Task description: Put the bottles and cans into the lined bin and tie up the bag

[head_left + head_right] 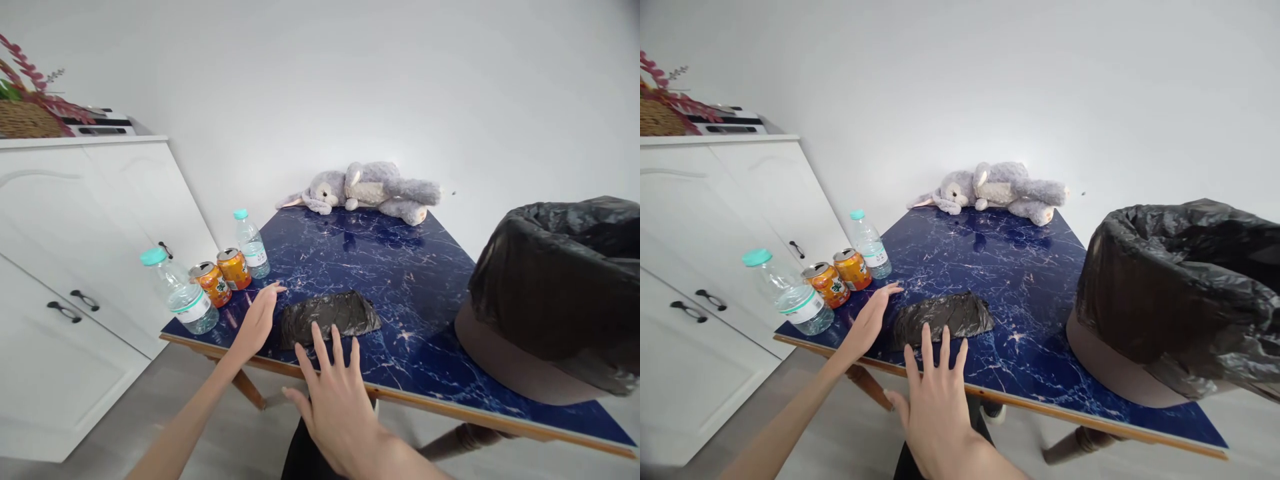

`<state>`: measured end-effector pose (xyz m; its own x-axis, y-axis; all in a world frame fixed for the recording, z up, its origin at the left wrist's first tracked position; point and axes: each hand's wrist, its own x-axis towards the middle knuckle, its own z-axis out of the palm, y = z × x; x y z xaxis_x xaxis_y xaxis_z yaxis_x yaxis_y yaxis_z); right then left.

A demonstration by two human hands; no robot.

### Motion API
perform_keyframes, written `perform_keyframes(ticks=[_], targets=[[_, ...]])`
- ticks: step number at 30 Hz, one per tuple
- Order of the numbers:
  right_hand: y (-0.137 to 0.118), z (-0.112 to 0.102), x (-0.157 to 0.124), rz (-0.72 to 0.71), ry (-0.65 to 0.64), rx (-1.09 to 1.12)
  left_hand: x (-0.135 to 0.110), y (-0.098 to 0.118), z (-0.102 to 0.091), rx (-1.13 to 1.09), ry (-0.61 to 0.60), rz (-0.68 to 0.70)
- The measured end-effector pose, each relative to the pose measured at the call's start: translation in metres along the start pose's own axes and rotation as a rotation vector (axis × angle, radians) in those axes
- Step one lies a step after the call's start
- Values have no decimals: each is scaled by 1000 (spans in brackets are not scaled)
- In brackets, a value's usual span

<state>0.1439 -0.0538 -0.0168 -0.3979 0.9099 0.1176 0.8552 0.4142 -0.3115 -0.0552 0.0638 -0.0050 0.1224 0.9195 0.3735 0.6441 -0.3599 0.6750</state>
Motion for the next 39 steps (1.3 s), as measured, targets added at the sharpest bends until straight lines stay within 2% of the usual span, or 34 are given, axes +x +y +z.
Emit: perform_keyframes(ticks=[4,10,13,18,21,24,26,28,31,37,39], targets=[[2,7,9,50,-20,-35,-8,3,0,23,13,19],[30,-7,34,139,31,-117,-8,1,0,6,41,22],[62,-10,48,197,73,-150,-8,0,1,20,50,29],[136,-15,70,362,158,-172,-8,0,2,32,72,52],[177,-23,79,506,230,-184,-9,-1,2,49,70,64],[203,-31,84,691,335,-195,-9,-2,2,51,58,67],[210,-33,85,760,390,-202,-10,-2,1,43,52,62],[212,-30,85,745,402,-203,-10,-2,1,37,43,60],[213,-23,85,683,353,-178,-10,-2,1,40,31,66],[225,-21,86,769,310,-123,-9,-1,1,64,31,76],[221,-22,84,749,309,-117,-9,0,2,80,16,78]])
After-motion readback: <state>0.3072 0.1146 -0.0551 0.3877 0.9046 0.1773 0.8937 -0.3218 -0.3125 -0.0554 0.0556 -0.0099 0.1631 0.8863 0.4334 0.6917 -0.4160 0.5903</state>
